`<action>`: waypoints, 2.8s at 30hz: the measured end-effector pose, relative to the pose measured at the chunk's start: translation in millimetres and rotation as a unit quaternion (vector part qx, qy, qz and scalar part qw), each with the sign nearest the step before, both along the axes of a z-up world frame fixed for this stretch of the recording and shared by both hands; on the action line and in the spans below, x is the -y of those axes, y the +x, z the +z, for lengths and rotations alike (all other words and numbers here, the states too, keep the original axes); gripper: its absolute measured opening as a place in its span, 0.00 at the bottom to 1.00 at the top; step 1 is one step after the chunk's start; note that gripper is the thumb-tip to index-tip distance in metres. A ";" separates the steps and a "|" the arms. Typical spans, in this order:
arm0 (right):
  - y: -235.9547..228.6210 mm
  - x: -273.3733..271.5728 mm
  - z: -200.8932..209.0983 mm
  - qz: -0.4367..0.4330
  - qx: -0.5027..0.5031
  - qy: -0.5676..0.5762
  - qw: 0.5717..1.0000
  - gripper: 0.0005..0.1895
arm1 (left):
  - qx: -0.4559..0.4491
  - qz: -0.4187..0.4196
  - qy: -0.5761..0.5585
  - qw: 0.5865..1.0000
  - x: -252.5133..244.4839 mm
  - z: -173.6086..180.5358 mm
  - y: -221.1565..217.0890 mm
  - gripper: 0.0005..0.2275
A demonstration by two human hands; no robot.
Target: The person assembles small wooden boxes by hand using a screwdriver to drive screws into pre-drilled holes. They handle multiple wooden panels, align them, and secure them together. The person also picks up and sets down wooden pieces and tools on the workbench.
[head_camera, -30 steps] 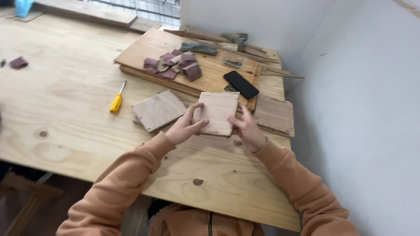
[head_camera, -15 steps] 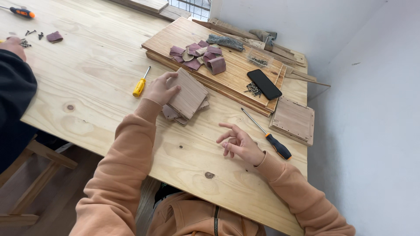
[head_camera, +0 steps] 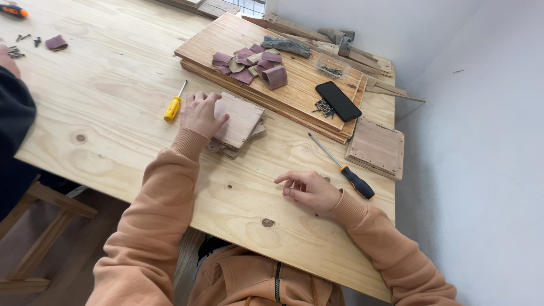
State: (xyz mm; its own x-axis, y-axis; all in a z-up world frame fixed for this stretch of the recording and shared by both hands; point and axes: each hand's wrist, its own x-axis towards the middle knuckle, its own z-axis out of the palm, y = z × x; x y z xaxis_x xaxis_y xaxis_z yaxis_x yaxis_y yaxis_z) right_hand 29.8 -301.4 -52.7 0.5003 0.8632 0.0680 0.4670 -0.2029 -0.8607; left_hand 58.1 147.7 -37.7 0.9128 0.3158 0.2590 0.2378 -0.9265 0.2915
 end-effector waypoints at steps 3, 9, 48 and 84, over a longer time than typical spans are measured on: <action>7.1 3.5 -1.7 0.004 0.018 0.017 1.000 0.20 | 0.113 -0.102 -0.122 0.981 38.4 16.6 -12.0 0.17; 16.0 7.5 1.7 -0.018 0.066 0.000 0.998 0.23 | 0.151 -0.328 -0.203 0.910 120.8 22.3 -37.2 0.05; 128.2 96.3 57.7 -0.534 0.080 -0.295 0.789 0.80 | 0.013 -0.332 -0.131 0.934 126.6 -7.3 -29.6 0.07; 28.7 38.2 72.6 -0.292 0.303 0.076 0.904 0.86 | 0.020 -0.448 -0.469 0.761 186.7 15.1 -66.4 0.54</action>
State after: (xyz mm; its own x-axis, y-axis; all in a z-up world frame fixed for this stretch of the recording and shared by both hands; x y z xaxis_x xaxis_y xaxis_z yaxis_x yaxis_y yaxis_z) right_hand 58.5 -339.6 20.0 0.6993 0.4212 0.5775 0.7130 -0.4682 -0.5219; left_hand -8.3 -39.0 -22.6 0.8683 -0.3648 0.3362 -0.3928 -0.0916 0.9151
